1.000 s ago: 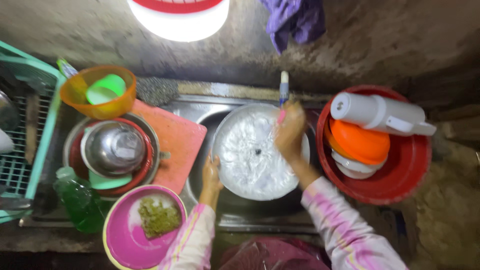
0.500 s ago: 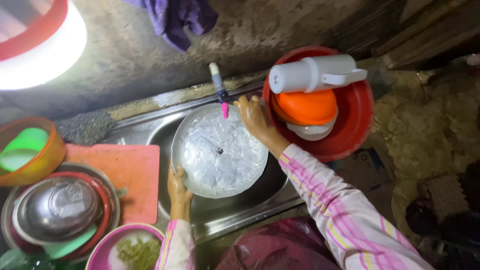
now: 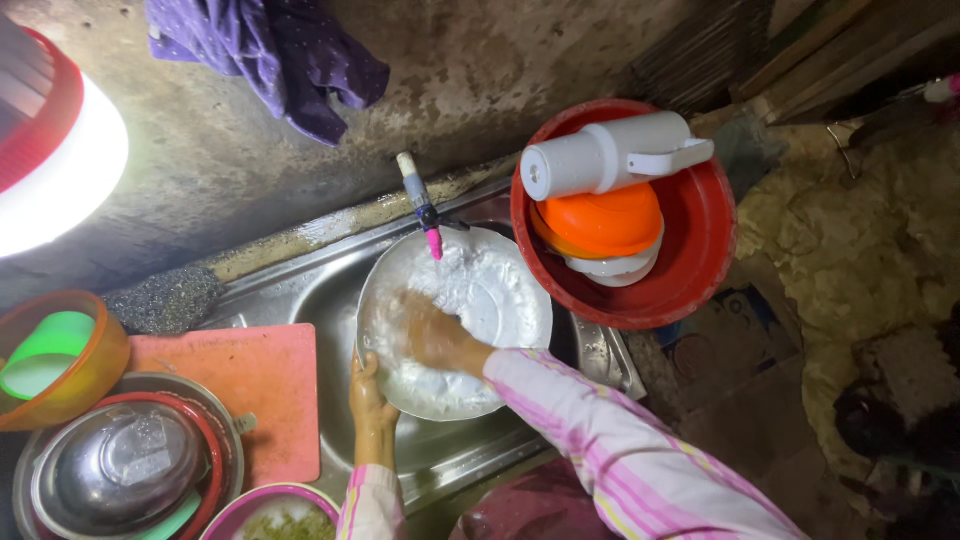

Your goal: The person washes dishes at a kitchen sink. They scrub a white insulated tumbler with a sponge, rinse it under the tap, then scrub and rinse a large metal pot lid, followed by cups, a metal bowl, and an orange bowl, placing cleaned items aside.

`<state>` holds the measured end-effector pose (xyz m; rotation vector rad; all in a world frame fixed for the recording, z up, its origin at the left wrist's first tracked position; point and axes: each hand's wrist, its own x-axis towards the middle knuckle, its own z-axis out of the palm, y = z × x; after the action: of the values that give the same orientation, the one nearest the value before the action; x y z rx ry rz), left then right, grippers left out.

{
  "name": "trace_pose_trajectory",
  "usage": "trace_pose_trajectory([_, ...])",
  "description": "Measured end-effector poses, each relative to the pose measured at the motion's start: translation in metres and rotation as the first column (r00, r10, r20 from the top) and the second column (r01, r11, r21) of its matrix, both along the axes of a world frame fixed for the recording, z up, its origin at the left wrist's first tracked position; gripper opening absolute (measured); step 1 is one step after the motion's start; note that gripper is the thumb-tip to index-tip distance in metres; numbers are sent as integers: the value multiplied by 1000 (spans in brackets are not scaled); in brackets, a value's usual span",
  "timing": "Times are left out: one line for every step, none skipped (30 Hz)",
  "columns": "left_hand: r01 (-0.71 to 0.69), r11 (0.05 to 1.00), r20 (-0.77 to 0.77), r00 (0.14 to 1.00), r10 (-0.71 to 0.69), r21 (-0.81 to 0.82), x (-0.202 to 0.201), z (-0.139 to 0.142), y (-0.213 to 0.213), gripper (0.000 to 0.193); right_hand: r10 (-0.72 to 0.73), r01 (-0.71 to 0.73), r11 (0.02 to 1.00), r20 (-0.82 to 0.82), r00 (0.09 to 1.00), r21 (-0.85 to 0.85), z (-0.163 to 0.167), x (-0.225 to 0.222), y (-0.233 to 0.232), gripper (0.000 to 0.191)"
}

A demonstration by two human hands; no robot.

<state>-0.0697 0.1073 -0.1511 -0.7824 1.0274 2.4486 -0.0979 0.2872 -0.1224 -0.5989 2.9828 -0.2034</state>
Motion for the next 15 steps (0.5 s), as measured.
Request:
trace_pose_trajectory([-18,1000,28,999,18,-5,-1,-3,-3,48,197,-201,968,-41,980,-150,1,9,2,60])
trace_pose_trajectory([-37,999,55,998,38,-10,-2,-5,-8,48,379,-394,874,-109,919,-284,4,14,8,52])
trace_pose_trajectory([-57,998,89,994,59,-19,-1,-8,-15,48,248,-209,877,35,968,-433,7,16,16,47])
trace_pose_trajectory([-41,998,60,997,44,-40,-1,-10,-23,47,132,-2,841,202,970,-541,10,12,27,43])
trace_pose_trajectory([-28,998,31,999,30,-59,-1,-13,-29,46,39,213,771,377,925,-601,13,5,37,40])
trace_pose_trajectory([-14,996,5,1000,15,-83,2,-16,-35,46,-111,259,820,301,947,-511,15,1,40,45])
trace_pose_trajectory([-19,998,11,1000,20,-65,5,-20,-36,46,-251,315,851,201,947,-420,16,-6,41,54])
trace_pose_trajectory([-23,999,13,1000,23,-47,5,-24,-35,45,-375,380,863,80,923,-333,16,-11,39,65])
trace_pose_trajectory([-24,999,10,1000,25,-31,4,-27,-34,45,-268,261,902,29,963,-345,15,-12,31,63])
trace_pose_trajectory([-25,1000,2,1000,25,-6,5,-30,-31,45,-153,135,928,-25,988,-346,14,-11,21,61])
trace_pose_trajectory([-28,999,-5,1000,28,18,5,-32,-27,45,-33,5,940,-78,996,-340,12,-9,13,58])
trace_pose_trajectory([-28,999,-9,1000,28,40,5,-33,-25,45,-96,76,926,-35,995,-370,10,-12,11,58])
trace_pose_trajectory([-49,998,16,999,49,29,4,-33,-22,45,-159,150,906,10,987,-395,8,-12,10,59])
trace_pose_trajectory([-69,997,38,997,69,19,4,-32,-21,45,-221,224,881,55,974,-416,6,-12,12,59])
trace_pose_trajectory([-89,996,61,994,88,10,4,-30,-20,45,-281,297,852,102,954,-431,5,-13,17,59])
